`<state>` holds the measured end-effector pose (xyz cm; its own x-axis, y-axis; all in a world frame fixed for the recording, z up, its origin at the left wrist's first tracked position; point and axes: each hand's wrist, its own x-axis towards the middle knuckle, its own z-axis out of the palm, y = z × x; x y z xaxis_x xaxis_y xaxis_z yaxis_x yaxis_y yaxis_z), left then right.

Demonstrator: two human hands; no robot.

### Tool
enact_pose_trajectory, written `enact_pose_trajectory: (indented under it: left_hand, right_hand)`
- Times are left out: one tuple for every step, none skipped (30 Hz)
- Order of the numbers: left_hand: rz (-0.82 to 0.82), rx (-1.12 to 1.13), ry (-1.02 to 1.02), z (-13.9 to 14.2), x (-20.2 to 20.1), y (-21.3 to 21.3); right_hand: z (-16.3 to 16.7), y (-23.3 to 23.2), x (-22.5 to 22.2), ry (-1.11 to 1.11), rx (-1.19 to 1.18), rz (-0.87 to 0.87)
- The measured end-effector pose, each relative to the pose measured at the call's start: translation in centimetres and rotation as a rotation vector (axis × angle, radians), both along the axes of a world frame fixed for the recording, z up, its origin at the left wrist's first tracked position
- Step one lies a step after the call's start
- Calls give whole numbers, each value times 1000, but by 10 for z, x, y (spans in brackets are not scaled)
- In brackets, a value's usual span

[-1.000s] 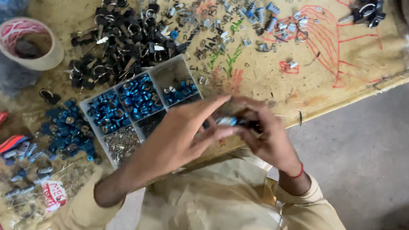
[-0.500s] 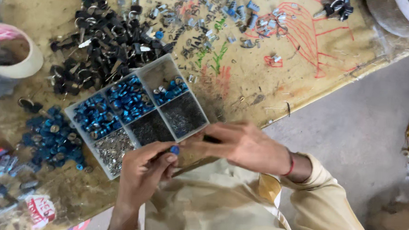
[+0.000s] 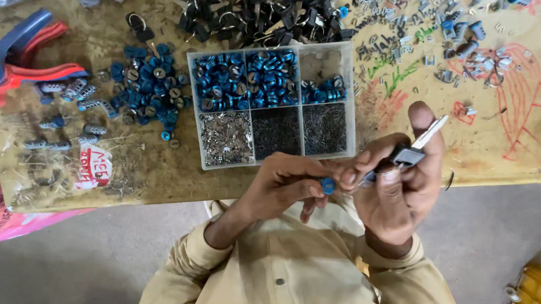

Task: The person sits at a workbench assembling padlock components. They pick small blue circular lock covers and metal parts from a compartment box and piles on the table, fit them onto lock bodies by hand one at a time, and place finished assemblies aside, occasionally reaching across the table for parts.

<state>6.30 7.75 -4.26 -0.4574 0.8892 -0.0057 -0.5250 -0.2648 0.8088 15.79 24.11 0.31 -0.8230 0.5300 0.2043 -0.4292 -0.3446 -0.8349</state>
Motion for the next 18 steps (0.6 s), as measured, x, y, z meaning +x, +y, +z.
enact_pose_trajectory:
  left_hand:
    - [-2,-10,-5,0,0,-2]
    - [5,-20,-31,-1,1,-4]
    - [12,-29,-56,-2,2,-5]
    - [22,-35,-82,-3,2,-6]
    - [34,-53,-108,-4,2,-7]
    - [48,-70,-135,-6,2,-7]
    - [61,-88,-162,-6,2,-8]
    - [41,-82,-168,-7,2,-9]
    - [19,-77,-174,-7,3,-10]
    - [-4,-71,-179,-8,3,-11]
    - [1,-93,-152,-9,3,-11]
    - [6,-115,-124,-10,4,-10]
    - [9,-138,-95,-11,4,-10]
    - [18,-180,-77,-13,6,-9]
    - [27,-221,-59,-16,8,-6]
    - [35,-262,-41,-19,10,-4]
    - [47,-202,-136,-22,14,-1]
    - [59,-141,-230,-24,19,1]
  right_hand:
    - [-5,-6,-4,15,12,13]
    - [-10,-11,-7,19,41,-9]
    - [-15,-16,-10,23,69,-32]
    - [-20,-21,-13,17,117,-90]
    - [-23,-24,-15,21,156,-114]
    - [-26,-26,-17,24,193,-138]
    - [-28,-27,-18,37,220,-129]
    - [-31,-29,-19,38,251,-140]
    - [-32,-29,-19,40,281,-151]
    - [-34,-30,-20,32,317,-184]
    - [-35,-30,-19,24,352,-181]
    - [-36,-30,-19,16,386,-178]
    - [-37,-30,-18,9,417,-139]
    - [-37,-30,-17,2,447,-103]
    - [-38,-30,-15,-86,490,-83]
    - [-38,-31,-14,-174,533,-65]
    - [-39,-31,-12,-265,576,-45]
    - [-41,-33,-12,-205,531,-90]
